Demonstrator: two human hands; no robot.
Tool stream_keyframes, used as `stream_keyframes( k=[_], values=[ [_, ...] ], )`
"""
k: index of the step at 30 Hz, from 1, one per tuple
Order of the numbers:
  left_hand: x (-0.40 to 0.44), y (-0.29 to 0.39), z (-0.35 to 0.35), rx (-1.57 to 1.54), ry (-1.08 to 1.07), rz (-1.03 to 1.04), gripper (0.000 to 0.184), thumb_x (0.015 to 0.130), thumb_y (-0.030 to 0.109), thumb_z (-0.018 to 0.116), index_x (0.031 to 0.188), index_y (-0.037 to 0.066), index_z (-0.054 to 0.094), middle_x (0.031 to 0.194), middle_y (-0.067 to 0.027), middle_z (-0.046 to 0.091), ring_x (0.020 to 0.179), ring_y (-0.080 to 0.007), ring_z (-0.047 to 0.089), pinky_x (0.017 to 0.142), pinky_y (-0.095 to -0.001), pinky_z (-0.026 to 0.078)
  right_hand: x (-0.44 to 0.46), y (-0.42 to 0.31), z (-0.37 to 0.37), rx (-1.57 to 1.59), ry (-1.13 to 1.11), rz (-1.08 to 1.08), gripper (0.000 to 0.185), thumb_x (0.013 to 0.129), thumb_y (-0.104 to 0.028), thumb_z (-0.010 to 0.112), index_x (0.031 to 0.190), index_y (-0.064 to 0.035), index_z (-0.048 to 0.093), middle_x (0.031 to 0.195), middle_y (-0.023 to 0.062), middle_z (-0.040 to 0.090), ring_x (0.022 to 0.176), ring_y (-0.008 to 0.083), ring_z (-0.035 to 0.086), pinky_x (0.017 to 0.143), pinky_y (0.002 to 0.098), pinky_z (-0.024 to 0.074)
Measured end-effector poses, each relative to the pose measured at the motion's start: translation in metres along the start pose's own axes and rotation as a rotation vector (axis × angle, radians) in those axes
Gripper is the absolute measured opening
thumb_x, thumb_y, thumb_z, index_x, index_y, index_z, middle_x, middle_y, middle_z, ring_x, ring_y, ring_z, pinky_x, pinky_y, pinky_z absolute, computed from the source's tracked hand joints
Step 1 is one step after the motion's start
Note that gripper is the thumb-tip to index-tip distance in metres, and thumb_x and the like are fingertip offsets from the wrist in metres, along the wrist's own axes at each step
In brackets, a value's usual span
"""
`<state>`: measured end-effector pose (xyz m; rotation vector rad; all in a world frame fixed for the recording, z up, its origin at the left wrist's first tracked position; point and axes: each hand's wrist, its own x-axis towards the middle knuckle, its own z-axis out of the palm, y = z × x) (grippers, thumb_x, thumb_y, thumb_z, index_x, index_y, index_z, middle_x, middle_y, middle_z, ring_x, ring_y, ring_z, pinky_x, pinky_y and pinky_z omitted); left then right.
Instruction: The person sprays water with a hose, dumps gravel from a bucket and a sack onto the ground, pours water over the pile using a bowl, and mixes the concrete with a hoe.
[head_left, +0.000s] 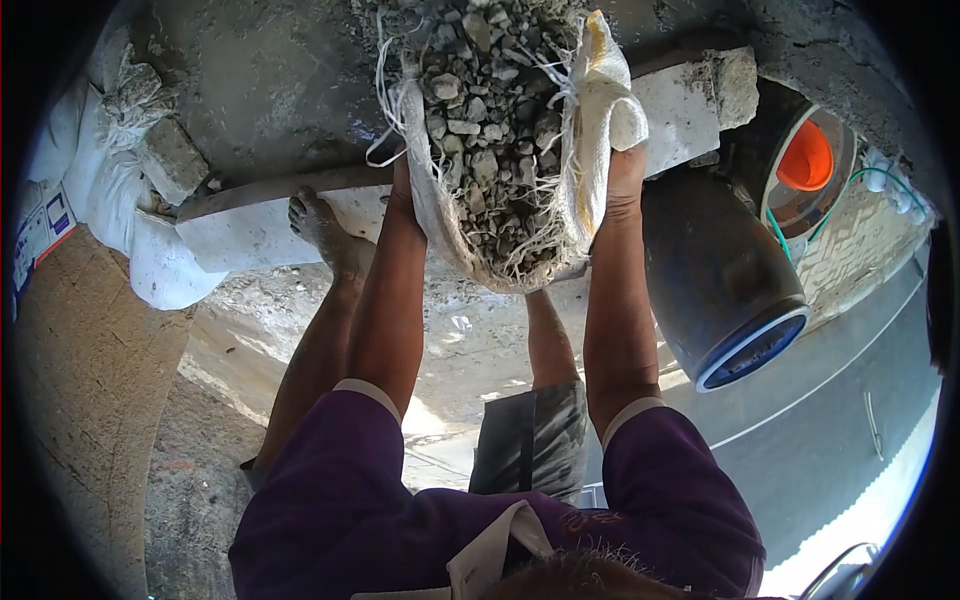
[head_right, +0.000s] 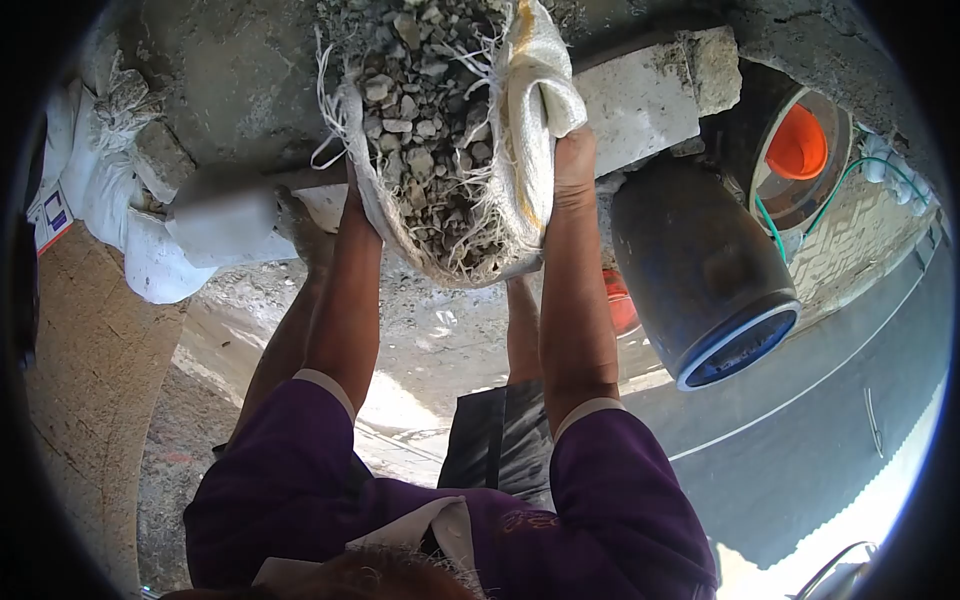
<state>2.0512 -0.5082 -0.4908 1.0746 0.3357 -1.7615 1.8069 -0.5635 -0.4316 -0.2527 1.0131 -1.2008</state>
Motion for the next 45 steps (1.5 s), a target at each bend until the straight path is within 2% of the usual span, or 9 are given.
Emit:
stream_keyframes(
  k=[5,7,15,17,21,28,31,37,45],
  values=[
    [0.011,-0.004,0.01,0.009,0.116,0.013,0.042,0.088,0.052,0.047,0.101,0.015,0.063,0.084,-0.0031,0.063,0.075,-0.0175,0.06,0.064,-0.0354,0.051,0.025,0.023,-0.022,-1.222,0.103,-0.261,0.041,0.096,-0.026,0.036,0.113,0.0026,0.06,0.104,0.0183,0.067,0.098,0.0279,0.064,0.083,0.0385,0.0485],
    [0.009,0.001,0.014,0.101,0.131,0.018,0.042,0.084,0.056,0.049,0.092,0.017,0.062,0.075,-0.0011,0.061,0.067,-0.0173,0.059,0.058,-0.0343,0.05,0.032,0.029,-0.016,-1.269,0.117,-0.379,0.035,0.093,-0.02,0.039,0.111,-0.003,0.064,0.097,0.026,0.065,0.093,0.0408,0.064,0.081,0.0429,0.0488],
    [0.038,0.008,-0.02,0.111,0.065,-0.053,0.044,0.083,0.054,0.048,0.092,0.014,0.063,0.082,-0.0047,0.063,0.076,-0.0202,0.061,0.066,-0.0367,0.052,0.029,0.029,-0.001,-1.755,-0.039,-0.401,0.033,0.093,-0.016,0.038,0.106,-0.002,0.065,0.088,0.0268,0.064,0.082,0.041,0.063,0.081,0.0454,0.0476],
    [0.038,0.013,-0.02,0.201,0.092,-0.003,0.062,0.086,0.053,0.044,0.128,0.008,0.052,0.122,-0.0131,0.058,0.11,-0.0322,0.056,0.095,-0.0452,0.046,0.034,0.024,0.005,-0.704,0.064,-0.02,0.035,0.094,-0.015,0.04,0.11,0.0076,0.062,0.101,0.0188,0.068,0.092,0.0255,0.065,0.085,0.0332,0.0474],
    [0.04,0.004,-0.031,-0.087,-0.254,0.115,0.063,0.092,0.05,0.041,0.14,0.01,0.039,0.14,-0.0135,0.044,0.123,-0.033,0.047,0.103,-0.0474,0.04,0.014,0.006,0.013,0.181,-0.177,0.037,0.036,0.093,-0.016,0.043,0.113,0.0086,0.059,0.111,0.0163,0.064,0.1,0.0222,0.062,0.091,0.0312,0.0463],
    [0.018,0.044,0.015,0.028,-0.214,0.256,0.062,0.092,0.049,0.042,0.138,0.007,0.041,0.136,-0.0141,0.048,0.122,-0.0329,0.048,0.105,-0.0465,0.039,0.017,0.005,0.022,0.014,-0.007,0.13,0.038,0.084,-0.014,0.052,0.113,0.0095,0.059,0.11,0.0196,0.065,0.094,0.0292,0.064,0.089,0.039,0.0485],
    [0.027,0.052,0.031,0.051,-0.149,0.273,0.062,0.092,0.049,0.042,0.137,0.006,0.043,0.135,-0.0143,0.049,0.122,-0.0328,0.049,0.105,-0.0462,0.038,0.015,0.004,0.012,0.422,-0.349,0.363,0.035,0.084,-0.012,0.05,0.11,0.0088,0.06,0.105,0.0189,0.065,0.094,0.0285,0.064,0.088,0.0392,0.0495],
    [0.052,0.055,0.053,0.281,-0.079,0.371,0.062,0.092,0.049,0.044,0.135,0.003,0.045,0.132,-0.0148,0.052,0.12,-0.0327,0.05,0.107,-0.0455,0.037,0.009,0.003,0.041,0.016,0.063,0.275,0.034,0.082,-0.012,0.053,0.107,0.0089,0.061,0.106,0.0163,0.066,0.096,0.0244,0.063,0.089,0.0354,0.0487],
    [-0.055,0.073,0.074,0.356,-0.133,0.362,0.059,0.093,0.044,0.044,0.134,0.003,0.045,0.133,-0.0153,0.051,0.122,-0.032,0.049,0.107,-0.0441,0.037,0.003,-0.022,0.029,0.473,-0.32,0.175,0.06,0.071,-0.008,0.055,0.127,0.0095,0.046,0.121,0.0226,0.058,0.109,0.0351,0.059,0.098,0.0447,0.0453]
  ],
)
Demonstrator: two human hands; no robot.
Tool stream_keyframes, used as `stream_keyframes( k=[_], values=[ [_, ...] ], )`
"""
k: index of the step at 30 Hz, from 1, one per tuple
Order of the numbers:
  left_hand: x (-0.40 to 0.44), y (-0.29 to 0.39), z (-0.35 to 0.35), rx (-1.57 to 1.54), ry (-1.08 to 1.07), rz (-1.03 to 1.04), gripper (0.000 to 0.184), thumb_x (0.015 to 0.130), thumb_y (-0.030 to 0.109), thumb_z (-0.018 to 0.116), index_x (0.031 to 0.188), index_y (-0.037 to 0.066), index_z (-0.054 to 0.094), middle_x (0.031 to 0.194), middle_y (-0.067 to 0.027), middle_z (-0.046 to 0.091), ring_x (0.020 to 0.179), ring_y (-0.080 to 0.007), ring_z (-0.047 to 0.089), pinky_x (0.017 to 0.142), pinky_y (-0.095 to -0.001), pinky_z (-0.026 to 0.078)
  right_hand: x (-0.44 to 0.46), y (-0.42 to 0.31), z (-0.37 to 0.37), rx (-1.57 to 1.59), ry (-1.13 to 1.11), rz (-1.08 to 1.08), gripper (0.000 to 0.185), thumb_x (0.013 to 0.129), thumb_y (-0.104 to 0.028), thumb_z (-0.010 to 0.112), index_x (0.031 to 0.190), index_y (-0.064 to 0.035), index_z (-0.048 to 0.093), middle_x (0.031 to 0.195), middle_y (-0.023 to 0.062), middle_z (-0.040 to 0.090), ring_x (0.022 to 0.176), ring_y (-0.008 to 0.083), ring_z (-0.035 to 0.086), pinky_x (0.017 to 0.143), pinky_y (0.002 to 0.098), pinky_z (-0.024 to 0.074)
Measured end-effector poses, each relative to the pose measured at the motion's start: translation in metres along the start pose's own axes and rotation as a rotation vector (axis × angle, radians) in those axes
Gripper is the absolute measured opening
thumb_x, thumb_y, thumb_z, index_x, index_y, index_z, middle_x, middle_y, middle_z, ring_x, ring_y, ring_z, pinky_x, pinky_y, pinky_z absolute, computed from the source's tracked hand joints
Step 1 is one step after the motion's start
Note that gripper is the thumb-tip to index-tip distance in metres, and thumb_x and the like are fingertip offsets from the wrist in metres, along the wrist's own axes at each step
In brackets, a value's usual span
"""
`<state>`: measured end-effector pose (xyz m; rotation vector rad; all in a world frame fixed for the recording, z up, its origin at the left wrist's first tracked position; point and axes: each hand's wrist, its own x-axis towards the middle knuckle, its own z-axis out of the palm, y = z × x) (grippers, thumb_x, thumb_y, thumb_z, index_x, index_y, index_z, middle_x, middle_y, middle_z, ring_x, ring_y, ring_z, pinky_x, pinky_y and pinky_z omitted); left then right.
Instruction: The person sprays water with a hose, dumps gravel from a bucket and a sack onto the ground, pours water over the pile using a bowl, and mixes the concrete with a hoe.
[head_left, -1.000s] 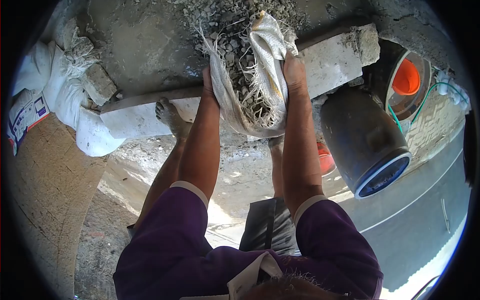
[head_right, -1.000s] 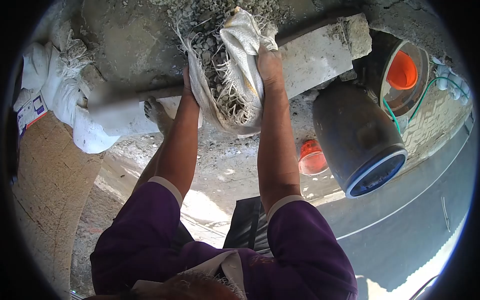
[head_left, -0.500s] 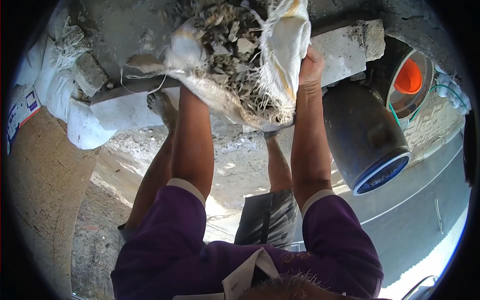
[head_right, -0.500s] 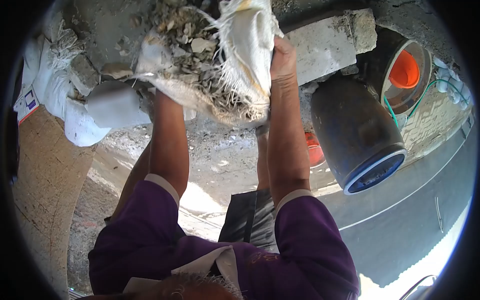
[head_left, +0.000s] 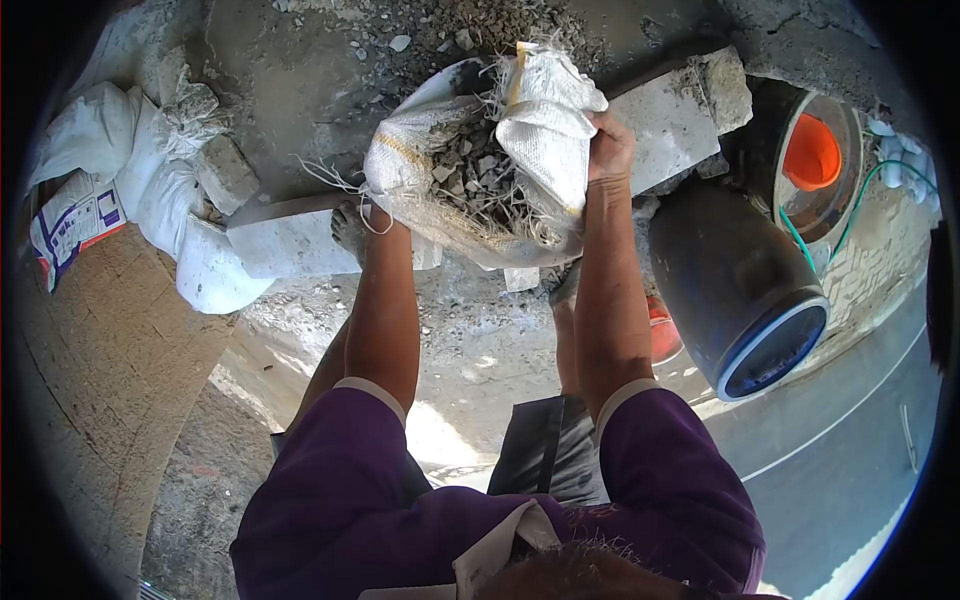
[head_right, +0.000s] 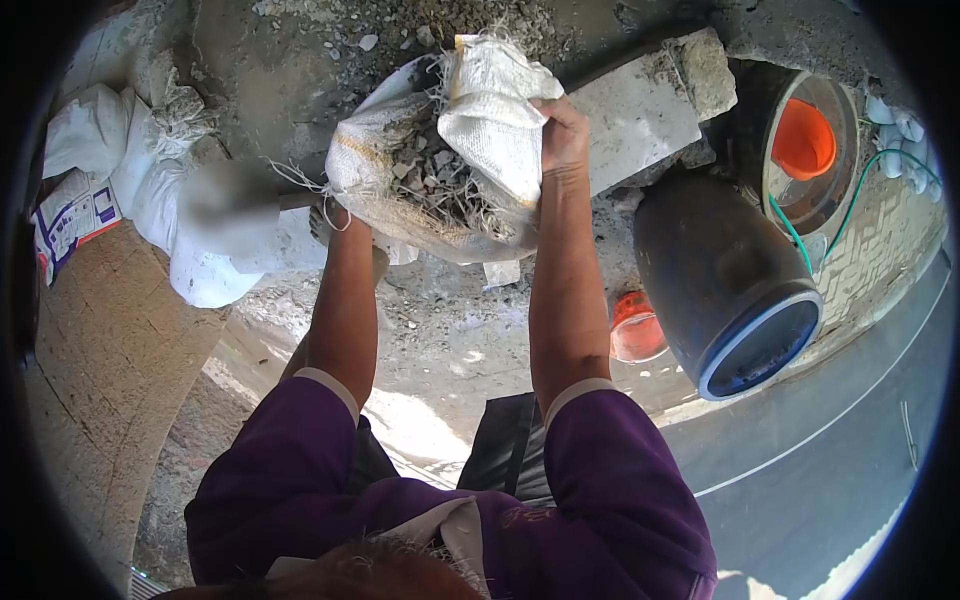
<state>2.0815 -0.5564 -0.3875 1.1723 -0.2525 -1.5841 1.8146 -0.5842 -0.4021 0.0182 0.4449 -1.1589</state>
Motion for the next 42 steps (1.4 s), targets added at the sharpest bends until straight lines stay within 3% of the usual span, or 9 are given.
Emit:
stream_keyframes(
  k=[10,12,15,22,28,32,34,36,42],
  values=[
    [-0.06,0.024,0.056,-0.004,-0.061,0.082,0.054,0.094,0.039,0.045,0.133,0.002,0.046,0.134,-0.016,0.051,0.125,-0.0312,0.048,0.107,-0.0423,0.037,0.014,-0.035,0.08,-0.908,0.196,0.038,0.024,0.081,-0.004,0.052,0.101,0.0078,0.06,0.091,0.0142,0.065,0.083,0.0208,0.062,0.075,0.0284,0.0489],
    [-0.078,0.026,0.052,-0.061,-0.008,0.072,0.053,0.094,0.038,0.045,0.133,0.002,0.046,0.134,-0.0161,0.051,0.125,-0.031,0.048,0.107,-0.0419,0.037,-0.011,-0.038,0.12,-0.761,0.224,0.01,0.018,0.079,0.0,0.047,0.091,0.0033,0.06,0.084,0.0081,0.061,0.08,0.0188,0.057,0.081,0.0301,0.0442],
    [-0.1,0.015,0.019,-0.491,0.107,-0.079,0.044,0.094,0.031,0.045,0.126,0.002,0.051,0.131,-0.0153,0.053,0.122,-0.0297,0.05,0.107,-0.0425,0.037,-0.03,-0.056,0.162,-0.341,0.337,-0.142,0.01,0.075,0.002,0.045,0.076,-0.0045,0.053,0.068,0.0012,0.047,0.065,0.0133,0.049,0.065,0.0279,0.0436],
    [-0.113,0.026,0.032,-0.589,0.143,-0.091,0.042,0.088,0.042,0.048,0.113,0.01,0.059,0.113,-0.0084,0.063,0.103,-0.0255,0.059,0.095,-0.0419,0.044,-0.073,-0.033,0.194,-0.448,0.485,-0.115,0.022,0.076,0.001,0.04,0.09,0.0014,0.057,0.082,0.008,0.057,0.07,0.0169,0.053,0.063,0.0298,0.0445],
    [-0.09,0.034,0.04,0.221,0.231,-0.348,0.034,0.08,0.02,0.072,0.109,0.004,0.064,0.108,-0.0081,0.065,0.095,-0.0175,0.06,0.084,-0.036,0.048,-0.126,-0.01,0.121,-0.647,0.513,-0.03,0.028,0.076,0.001,0.04,0.094,0.0068,0.06,0.085,0.0107,0.061,0.074,0.0204,0.056,0.066,0.0278,0.0436],
    [-0.116,0.062,0.057,0.987,0.145,-0.402,0.05,0.078,0.025,0.075,0.116,-0.004,0.06,0.107,-0.0127,0.066,0.093,-0.0192,0.062,0.081,-0.0333,0.049,-0.176,-0.017,0.117,-0.618,0.506,0.014,0.025,0.078,-0.001,0.039,0.087,0.0039,0.061,0.083,0.0097,0.062,0.071,0.02,0.057,0.065,0.0278,0.0455],
    [-0.13,0.042,0.034,1.197,0.16,-0.165,0.056,0.078,0.03,0.075,0.119,-0.005,0.057,0.104,-0.0129,0.067,0.09,-0.0182,0.062,0.08,-0.0311,0.049,-0.191,-0.03,0.124,-0.457,0.578,-0.026,0.027,0.083,-0.004,0.038,0.092,0.0055,0.061,0.087,0.0128,0.064,0.075,0.023,0.061,0.072,0.032,0.0502],
    [-0.157,0.049,0.042,0.794,0.128,-0.232,0.042,0.086,0.025,0.068,0.115,-0.003,0.059,0.099,-0.0073,0.066,0.09,-0.0121,0.058,0.078,-0.0275,0.047,-0.209,-0.047,0.164,-0.401,0.597,-0.07,0.032,0.087,-0.009,0.035,0.097,0.0072,0.061,0.093,0.0165,0.066,0.081,0.0258,0.064,0.077,0.0369,0.0529],
    [-0.249,0.042,0.092,0.664,0.153,-0.167,0.02,0.089,0.015,0.064,0.107,0.006,0.064,0.096,-0.0013,0.065,0.086,-0.0105,0.057,0.078,-0.0261,0.045,-0.274,-0.075,0.237,-0.352,0.693,-0.154,0.038,0.089,-0.012,0.033,0.105,0.0082,0.061,0.099,0.0188,0.066,0.086,0.0285,0.065,0.08,0.0418,0.0539]
  ],
)
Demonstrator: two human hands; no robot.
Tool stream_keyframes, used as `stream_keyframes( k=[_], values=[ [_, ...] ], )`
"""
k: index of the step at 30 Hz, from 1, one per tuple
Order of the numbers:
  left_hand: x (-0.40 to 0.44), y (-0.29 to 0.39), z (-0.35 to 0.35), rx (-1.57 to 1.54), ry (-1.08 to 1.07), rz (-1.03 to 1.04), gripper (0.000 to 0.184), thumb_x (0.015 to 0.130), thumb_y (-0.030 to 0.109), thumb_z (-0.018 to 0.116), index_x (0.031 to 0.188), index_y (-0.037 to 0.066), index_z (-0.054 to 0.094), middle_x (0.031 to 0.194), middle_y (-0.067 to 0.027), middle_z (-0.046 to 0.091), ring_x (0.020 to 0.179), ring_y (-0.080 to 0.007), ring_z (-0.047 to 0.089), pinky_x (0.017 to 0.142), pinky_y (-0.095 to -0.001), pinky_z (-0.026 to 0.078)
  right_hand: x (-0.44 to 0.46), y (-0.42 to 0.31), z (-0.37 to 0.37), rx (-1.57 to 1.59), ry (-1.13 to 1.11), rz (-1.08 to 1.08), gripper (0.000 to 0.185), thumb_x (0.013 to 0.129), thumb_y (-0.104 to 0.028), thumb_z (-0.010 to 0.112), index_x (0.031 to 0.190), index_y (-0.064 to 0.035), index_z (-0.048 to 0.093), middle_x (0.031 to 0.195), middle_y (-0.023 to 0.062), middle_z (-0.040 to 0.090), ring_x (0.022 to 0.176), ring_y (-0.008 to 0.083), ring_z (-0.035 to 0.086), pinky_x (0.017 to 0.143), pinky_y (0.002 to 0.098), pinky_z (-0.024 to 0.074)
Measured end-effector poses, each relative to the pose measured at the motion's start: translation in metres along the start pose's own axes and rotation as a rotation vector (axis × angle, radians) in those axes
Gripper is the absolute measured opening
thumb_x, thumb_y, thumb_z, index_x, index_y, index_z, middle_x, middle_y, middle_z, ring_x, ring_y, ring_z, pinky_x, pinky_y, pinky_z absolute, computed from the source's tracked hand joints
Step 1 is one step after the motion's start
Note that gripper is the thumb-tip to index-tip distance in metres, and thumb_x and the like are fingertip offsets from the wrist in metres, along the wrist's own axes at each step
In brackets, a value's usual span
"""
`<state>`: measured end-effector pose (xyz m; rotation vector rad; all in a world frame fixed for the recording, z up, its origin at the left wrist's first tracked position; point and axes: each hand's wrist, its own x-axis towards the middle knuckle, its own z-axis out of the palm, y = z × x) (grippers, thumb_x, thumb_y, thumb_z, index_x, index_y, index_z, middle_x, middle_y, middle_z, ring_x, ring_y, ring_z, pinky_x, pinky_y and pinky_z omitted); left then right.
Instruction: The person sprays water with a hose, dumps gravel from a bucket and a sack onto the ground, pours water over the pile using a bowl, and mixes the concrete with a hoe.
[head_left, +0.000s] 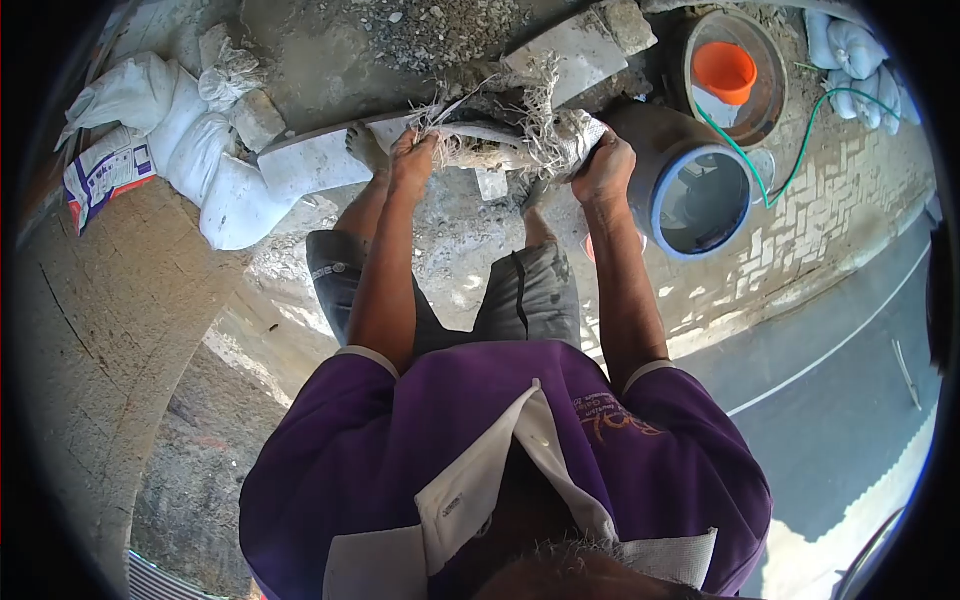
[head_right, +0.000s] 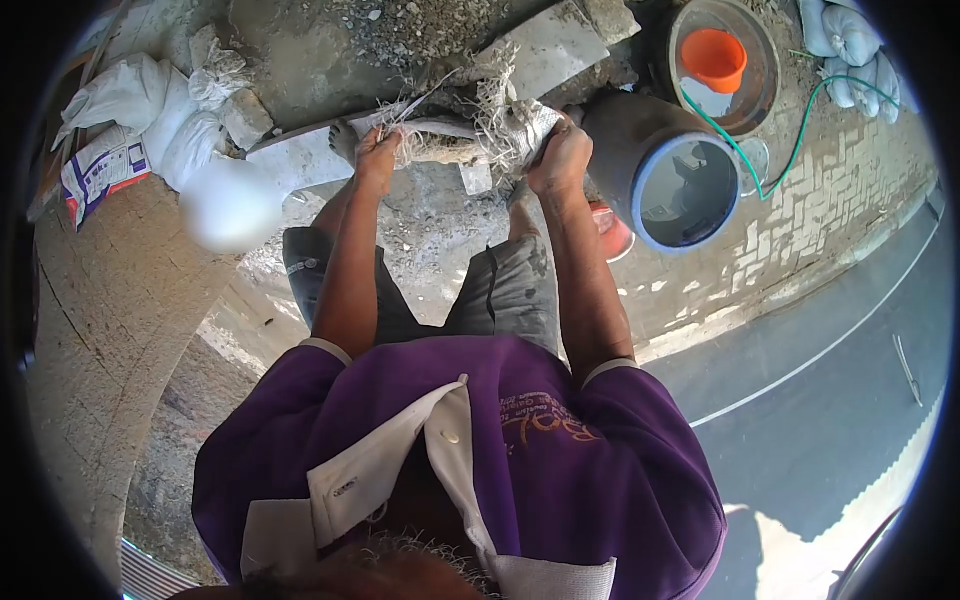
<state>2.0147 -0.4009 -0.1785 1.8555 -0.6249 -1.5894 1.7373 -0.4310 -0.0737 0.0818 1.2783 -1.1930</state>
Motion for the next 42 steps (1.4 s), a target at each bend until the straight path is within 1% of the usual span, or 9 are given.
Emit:
stream_keyframes(
  k=[10,16,19,20,26,29,36,37,42],
  values=[
    [-0.123,0.031,0.027,0.031,0.204,0.09,0.027,0.088,0.02,0.067,0.108,0.002,0.062,0.094,-0.0031,0.064,0.087,-0.0109,0.055,0.08,-0.0278,0.042,-0.087,-0.039,-0.033,0.023,-0.06,0.064,0.037,0.086,-0.01,0.034,0.1,0.0087,0.063,0.097,0.019,0.065,0.083,0.0272,0.064,0.081,0.042,0.0534],
    [-0.18,-0.061,0.008,-0.198,0.227,0.106,0.03,0.088,0.02,0.066,0.113,0.004,0.06,0.098,-0.004,0.064,0.087,-0.0132,0.056,0.081,-0.0294,0.043,-0.102,0.004,-0.092,-0.377,-0.12,-0.038,0.037,0.082,-0.007,0.033,0.099,0.0097,0.061,0.092,0.0207,0.064,0.079,0.0283,0.064,0.075,0.0419,0.0548],
    [-0.207,-0.073,0.012,-0.287,0.267,0.048,0.021,0.089,0.016,0.063,0.106,0.004,0.06,0.095,-0.0033,0.064,0.083,-0.0125,0.055,0.078,-0.0282,0.043,-0.128,0.008,-0.083,-0.138,-0.13,0.086,0.035,0.082,-0.004,0.033,0.1,0.0076,0.061,0.087,0.0188,0.063,0.074,0.026,0.063,0.064,0.0389,0.0545],
    [-0.219,-0.07,0.015,-0.269,0.343,0.014,0.011,0.09,0.013,0.062,0.097,0.005,0.062,0.091,-0.0021,0.063,0.08,-0.011,0.054,0.074,-0.0263,0.042,-0.145,0.002,-0.082,-0.5,-0.126,0.01,0.035,0.082,-0.004,0.034,0.101,0.0062,0.061,0.085,0.0152,0.063,0.072,0.0234,0.062,0.062,0.0359,0.0516],
    [-0.256,-0.112,0.005,-0.198,0.368,-0.058,0.014,0.09,0.013,0.061,0.101,0.004,0.06,0.091,-0.0018,0.061,0.081,-0.0108,0.053,0.074,-0.0258,0.041,-0.127,0.101,-0.167,-0.825,-0.231,-0.291,0.034,0.082,-0.005,0.034,0.1,0.0049,0.062,0.082,0.0125,0.062,0.069,0.0215,0.06,0.062,0.0336,0.0485],
    [-0.273,-0.141,-0.011,-0.121,0.271,-0.055,0.014,0.09,0.012,0.061,0.101,0.004,0.06,0.09,-0.0013,0.061,0.079,-0.0106,0.053,0.073,-0.0259,0.042,-0.205,0.058,-0.138,-0.214,0.046,0.224,0.034,0.084,-0.008,0.032,0.099,0.0045,0.06,0.085,0.0149,0.063,0.071,0.0232,0.063,0.064,0.0358,0.0527],
    [-0.297,-0.199,-0.021,-0.029,0.122,-0.011,0.014,0.091,0.017,0.061,0.098,0.004,0.061,0.086,-0.0011,0.06,0.075,-0.0098,0.05,0.069,-0.0266,0.041,-0.219,0.108,-0.212,0.078,0.032,0.085,0.038,0.084,-0.01,0.031,0.104,0.0091,0.058,0.094,0.02,0.064,0.081,0.0308,0.065,0.077,0.0437,0.0556],
    [-0.301,-0.202,-0.017,0.016,0.094,-0.057,0.017,0.091,0.017,0.061,0.101,0.004,0.061,0.089,-0.002,0.061,0.079,-0.0105,0.052,0.072,-0.027,0.042,-0.232,0.097,-0.205,0.145,0.115,0.069,0.034,0.081,-0.004,0.032,0.094,0.008,0.062,0.083,0.0166,0.064,0.068,0.0257,0.065,0.063,0.0391,0.0559],
    [-0.291,-0.202,0.027,0.028,0.014,-0.096,0.024,0.09,0.02,0.064,0.106,0.002,0.061,0.096,-0.0044,0.063,0.087,-0.0121,0.054,0.079,-0.0277,0.042,-0.209,0.087,-0.249,0.083,0.173,-0.039,0.032,0.079,-0.003,0.033,0.089,0.0061,0.062,0.078,0.0145,0.062,0.061,0.0225,0.06,0.055,0.0368,0.0522]
  ],
)
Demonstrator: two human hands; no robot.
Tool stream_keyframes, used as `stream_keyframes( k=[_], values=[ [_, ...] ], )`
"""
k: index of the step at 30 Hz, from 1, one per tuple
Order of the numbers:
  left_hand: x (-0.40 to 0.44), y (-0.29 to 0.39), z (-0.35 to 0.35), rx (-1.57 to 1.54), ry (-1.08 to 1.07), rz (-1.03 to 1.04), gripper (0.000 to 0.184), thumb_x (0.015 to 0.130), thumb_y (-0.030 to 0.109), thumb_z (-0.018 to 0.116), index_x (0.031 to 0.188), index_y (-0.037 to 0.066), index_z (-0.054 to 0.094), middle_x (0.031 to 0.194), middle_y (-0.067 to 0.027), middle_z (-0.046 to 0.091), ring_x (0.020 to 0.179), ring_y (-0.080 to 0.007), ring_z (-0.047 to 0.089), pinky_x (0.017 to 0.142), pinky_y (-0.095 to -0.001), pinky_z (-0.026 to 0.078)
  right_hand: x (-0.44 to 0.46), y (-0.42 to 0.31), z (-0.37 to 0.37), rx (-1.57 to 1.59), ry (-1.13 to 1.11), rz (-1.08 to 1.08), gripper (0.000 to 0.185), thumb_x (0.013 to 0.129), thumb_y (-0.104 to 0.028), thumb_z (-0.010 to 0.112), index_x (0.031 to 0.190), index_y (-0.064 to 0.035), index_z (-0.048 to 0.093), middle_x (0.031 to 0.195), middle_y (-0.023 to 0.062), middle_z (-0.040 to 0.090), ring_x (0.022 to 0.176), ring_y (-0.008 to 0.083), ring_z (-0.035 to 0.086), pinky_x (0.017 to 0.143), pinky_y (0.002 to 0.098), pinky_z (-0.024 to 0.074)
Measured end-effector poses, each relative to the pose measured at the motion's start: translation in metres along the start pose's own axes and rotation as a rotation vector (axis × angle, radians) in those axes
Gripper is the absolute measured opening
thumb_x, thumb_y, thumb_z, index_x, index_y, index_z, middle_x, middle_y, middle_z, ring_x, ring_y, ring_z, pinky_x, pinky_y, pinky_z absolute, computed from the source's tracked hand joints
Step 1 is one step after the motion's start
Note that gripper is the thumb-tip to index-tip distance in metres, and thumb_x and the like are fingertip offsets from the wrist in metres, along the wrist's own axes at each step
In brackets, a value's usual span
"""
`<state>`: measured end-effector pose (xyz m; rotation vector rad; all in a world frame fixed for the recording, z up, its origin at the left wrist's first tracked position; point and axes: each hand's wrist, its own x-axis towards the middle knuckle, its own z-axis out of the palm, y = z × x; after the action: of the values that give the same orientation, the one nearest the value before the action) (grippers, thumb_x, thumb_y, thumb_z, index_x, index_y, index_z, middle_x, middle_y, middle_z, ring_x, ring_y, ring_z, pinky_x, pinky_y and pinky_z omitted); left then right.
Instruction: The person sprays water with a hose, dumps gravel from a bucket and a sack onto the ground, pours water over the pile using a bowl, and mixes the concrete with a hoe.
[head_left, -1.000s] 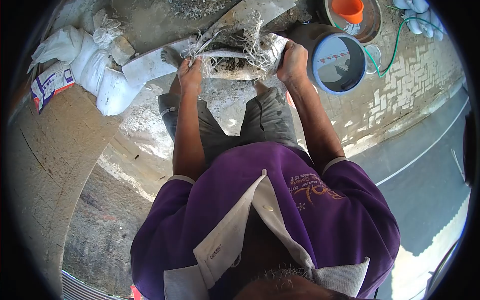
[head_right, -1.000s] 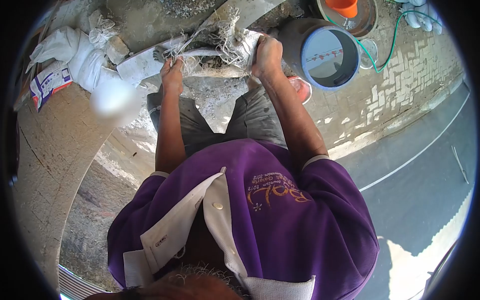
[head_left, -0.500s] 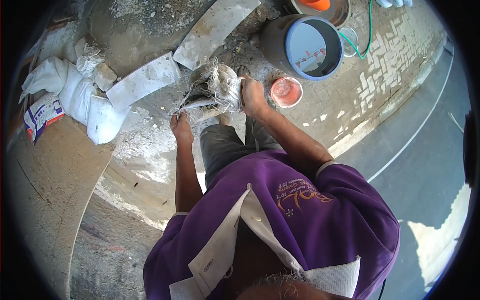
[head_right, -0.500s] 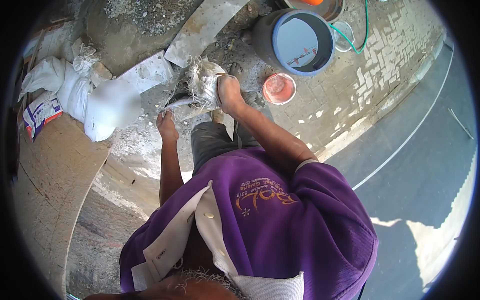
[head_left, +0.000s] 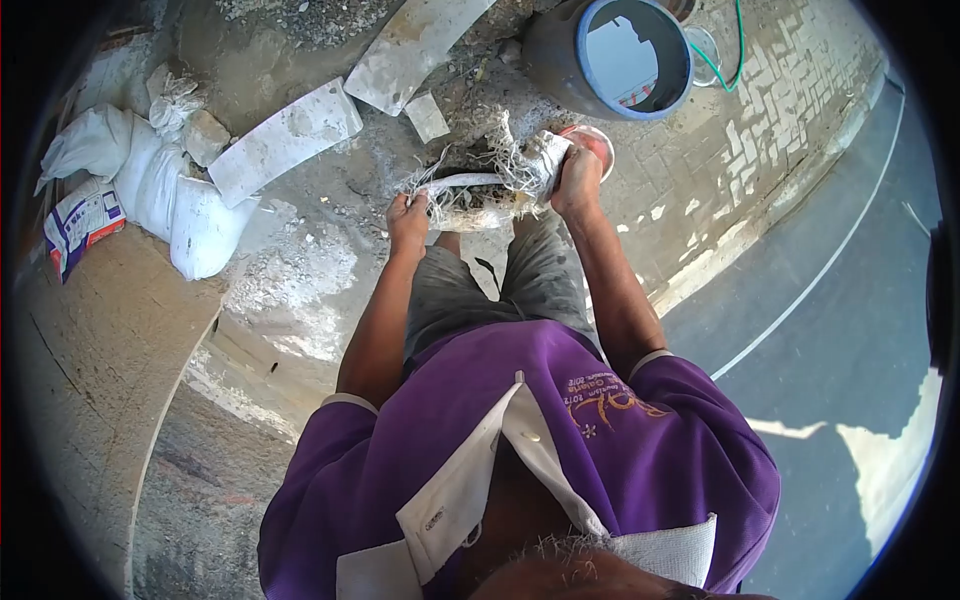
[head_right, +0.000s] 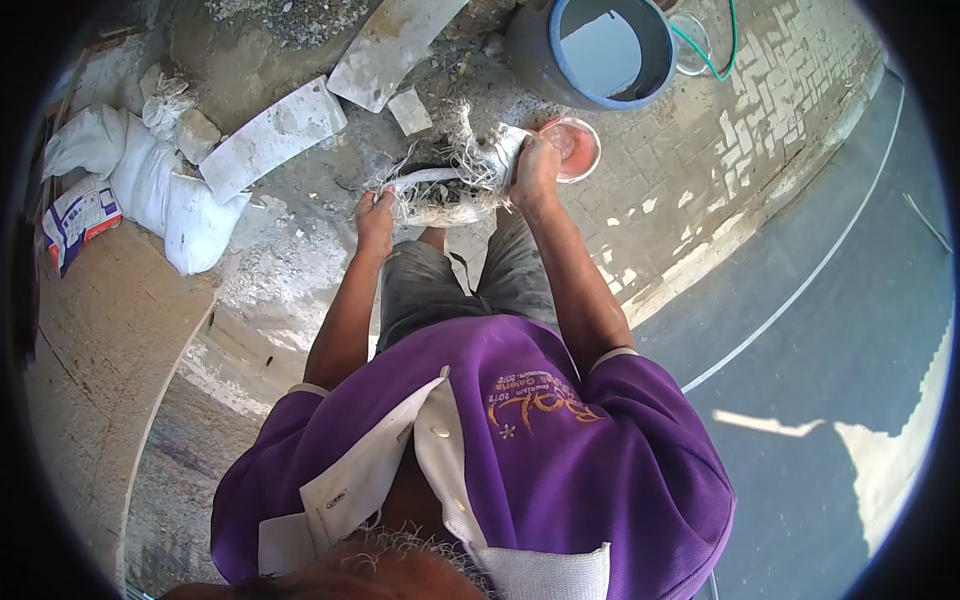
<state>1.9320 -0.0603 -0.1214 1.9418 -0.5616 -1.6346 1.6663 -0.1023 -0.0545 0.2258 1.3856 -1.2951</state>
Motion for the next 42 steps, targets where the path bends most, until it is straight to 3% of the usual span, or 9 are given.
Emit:
stream_keyframes(
  k=[5,8,10,13,15,23,26,28,42],
  values=[
    [0.068,0.03,0.068,0.089,0.08,0.02,0.024,0.091,0.018,0.06,0.108,0.001,0.061,0.099,-0.0082,0.063,0.088,-0.0163,0.056,0.079,-0.0312,0.044,0.067,-0.008,-0.004,-0.192,-0.078,-0.05,0.026,0.076,-0.002,0.037,0.08,0.0057,0.061,0.076,0.0154,0.063,0.06,0.0238,0.06,0.056,0.0345,0.0498],
    [0.17,0.01,0.092,0.163,-0.008,0.173,0.047,0.088,0.03,0.065,0.124,0.001,0.053,0.12,-0.0153,0.058,0.109,-0.024,0.053,0.092,-0.0369,0.041,0.136,0.0,-0.016,-1.344,-0.277,-0.802,0.022,0.075,-0.007,0.047,0.081,0.007,0.063,0.093,0.0269,0.064,0.083,0.0394,0.063,0.076,0.0407,0.0509],
    [0.191,0.028,0.094,0.461,0.025,0.139,0.057,0.087,0.031,0.066,0.132,0.002,0.047,0.127,-0.0166,0.055,0.118,-0.0277,0.051,0.096,-0.0386,0.04,0.159,0.015,-0.021,-1.216,-0.316,-0.551,0.025,0.076,-0.013,0.05,0.086,0.0035,0.066,0.093,0.0261,0.064,0.088,0.0393,0.063,0.079,0.0425,0.0507],
    [0.184,0.028,0.06,0.578,0.068,0.145,0.053,0.087,0.027,0.067,0.129,0.001,0.049,0.122,-0.0195,0.058,0.113,-0.027,0.056,0.094,-0.0359,0.044,0.172,0.063,-0.087,-2.189,-0.666,-0.166,0.031,0.079,-0.019,0.047,0.094,-0.0051,0.071,0.107,0.0191,0.066,0.105,0.0339,0.062,0.094,0.0507,0.044],
    [0.148,0.035,0.016,0.645,-0.013,0.05,0.061,0.085,0.031,0.069,0.133,0.001,0.046,0.131,-0.0208,0.053,0.118,-0.0285,0.053,0.097,-0.0362,0.042,0.111,0.055,-0.127,-2.161,-0.487,-0.068,0.036,0.081,-0.02,0.046,0.106,-0.008,0.068,0.122,0.0157,0.061,0.118,0.0335,0.055,0.095,0.0665,0.0346],
    [0.014,-0.068,-0.233,1.055,-0.03,-0.355,0.042,0.088,0.039,0.061,0.103,0.0,0.065,0.112,-0.0202,0.062,0.103,-0.032,0.06,0.086,-0.044,0.046,-0.03,0.015,-0.347,-1.622,-0.058,0.221,0.027,0.079,-0.024,0.054,0.093,-0.0065,0.068,0.107,0.014,0.067,0.1,0.0322,0.063,0.08,0.0373,0.0508],
    [-0.008,-0.138,-0.32,0.97,0.037,-0.503,0.054,0.086,0.038,0.066,0.114,-0.007,0.06,0.115,-0.0213,0.062,0.103,-0.0324,0.06,0.086,-0.047,0.046,-0.06,0.015,-0.411,-1.904,-0.379,-0.24,0.026,0.078,-0.025,0.056,0.093,-0.0064,0.067,0.105,0.0157,0.067,0.098,0.0329,0.063,0.08,0.0394,0.0504],
    [-0.033,-0.128,-0.324,0.914,0.123,-0.627,0.053,0.086,0.036,0.067,0.115,-0.008,0.059,0.118,-0.0214,0.061,0.105,-0.0325,0.059,0.088,-0.0452,0.046,-0.1,-0.005,-0.383,-1.958,0.321,0.355,0.031,0.076,-0.028,0.061,0.096,-0.0057,0.067,0.105,0.0156,0.067,0.101,0.0334,0.063,0.083,0.0384,0.0498],
    [-0.03,0.032,-0.078,0.577,-0.016,-0.049,0.052,0.088,0.029,0.067,0.127,-0.001,0.05,0.103,-0.0079,0.061,0.095,-0.0148,0.055,0.086,-0.0283,0.044,0.228,-0.148,-0.143,-1.429,-0.108,-0.52,0.048,0.082,-0.026,0.064,0.122,-0.0014,0.053,0.107,0.0228,0.064,0.1,0.0334,0.062,0.088,0.0379,0.0477]
  ],
)
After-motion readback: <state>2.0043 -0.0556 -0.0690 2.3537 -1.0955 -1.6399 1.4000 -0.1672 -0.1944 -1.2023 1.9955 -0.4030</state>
